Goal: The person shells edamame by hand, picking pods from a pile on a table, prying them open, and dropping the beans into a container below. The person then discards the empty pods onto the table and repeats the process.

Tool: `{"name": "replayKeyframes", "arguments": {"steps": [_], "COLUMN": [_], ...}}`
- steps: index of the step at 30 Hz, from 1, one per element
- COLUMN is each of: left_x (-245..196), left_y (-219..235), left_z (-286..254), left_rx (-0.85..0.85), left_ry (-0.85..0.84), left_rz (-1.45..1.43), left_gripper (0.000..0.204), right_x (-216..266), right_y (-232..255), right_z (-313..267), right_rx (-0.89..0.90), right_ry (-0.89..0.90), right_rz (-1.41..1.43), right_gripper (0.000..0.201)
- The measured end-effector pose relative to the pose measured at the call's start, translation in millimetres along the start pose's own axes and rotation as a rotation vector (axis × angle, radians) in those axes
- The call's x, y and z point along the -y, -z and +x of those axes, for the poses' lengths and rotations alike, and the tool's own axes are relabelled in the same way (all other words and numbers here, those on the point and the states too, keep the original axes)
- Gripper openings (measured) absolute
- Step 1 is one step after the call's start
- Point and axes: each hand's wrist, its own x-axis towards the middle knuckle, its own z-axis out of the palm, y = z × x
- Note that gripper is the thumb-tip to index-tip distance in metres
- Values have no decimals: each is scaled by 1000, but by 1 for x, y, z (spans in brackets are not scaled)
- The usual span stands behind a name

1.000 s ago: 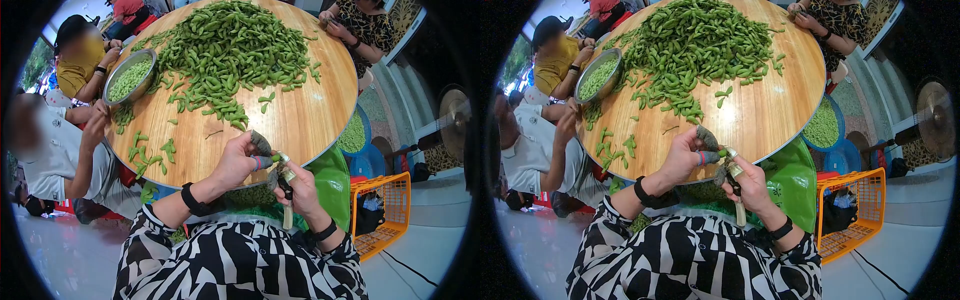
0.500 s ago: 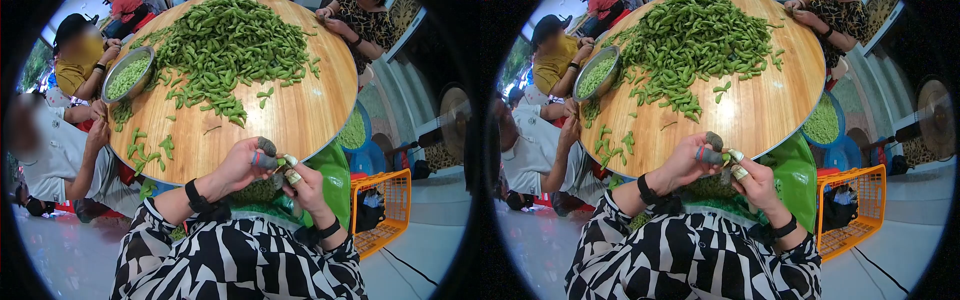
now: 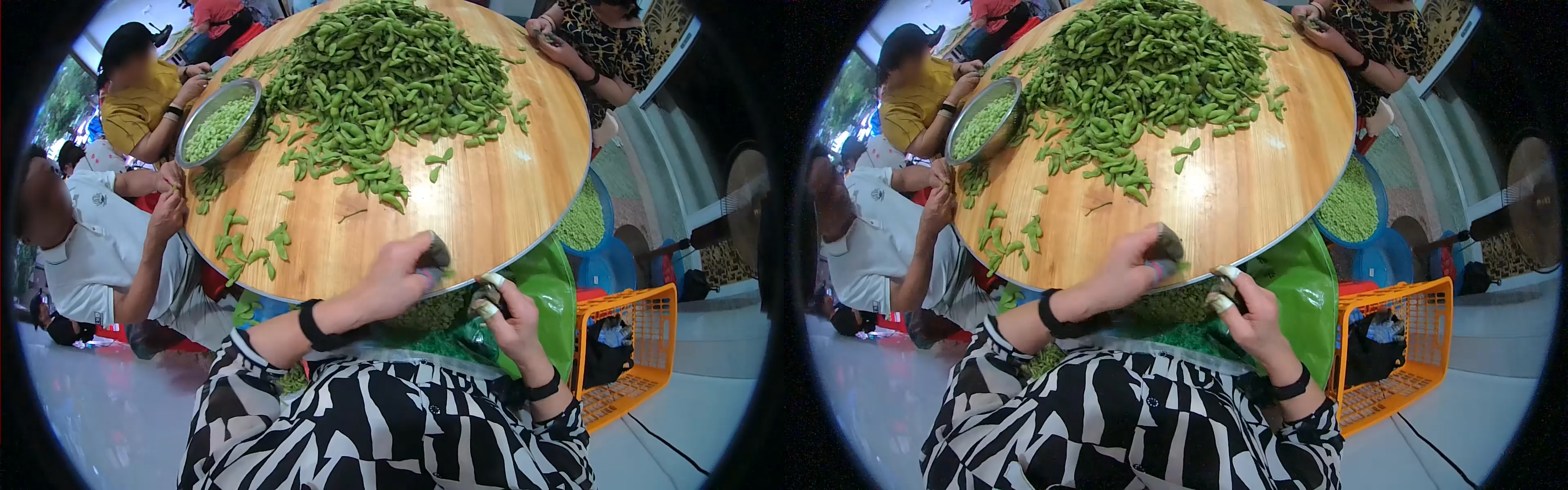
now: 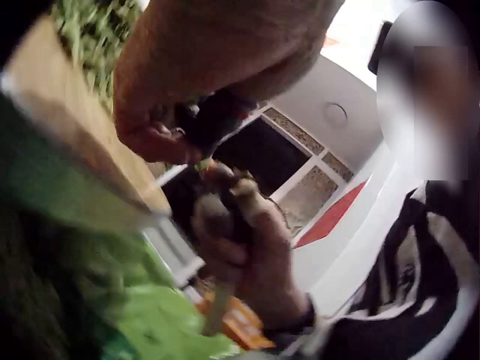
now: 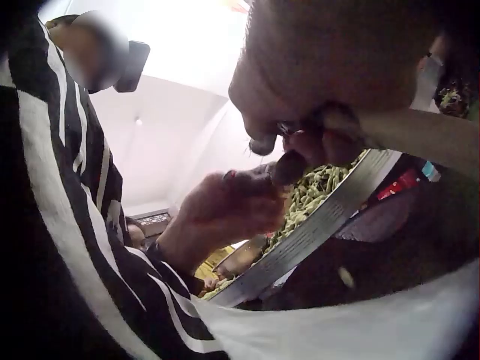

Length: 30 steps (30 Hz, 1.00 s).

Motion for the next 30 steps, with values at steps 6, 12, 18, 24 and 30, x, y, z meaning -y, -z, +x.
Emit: {"name": "replayKeyframes", "arguments": {"steps": [6, 12, 18, 24, 30], "left_x": [18, -21, -10, 16, 13], "left_y": [102, 157, 87, 61, 65], "left_z": [14, -9, 32, 52, 55], "left_rx": [-11, 463, 72, -49, -114], "left_ry": [-405, 197, -222, -120, -85], "left_rz": [929, 1180, 825, 1058, 861], "left_gripper": [22, 19, 15, 13, 17], "right_x": [-7, -7, 4, 7, 12], "right_y": [0, 6, -3, -2, -4], "right_z": [0, -3, 8, 5, 10], "right_rx": [63, 31, 95, 140, 148], "right_ry": [45, -13, 88, 54, -195], "right_rz": [-26, -65, -34, -72, 370], "right_gripper": [32, 32, 30, 29, 33]}}
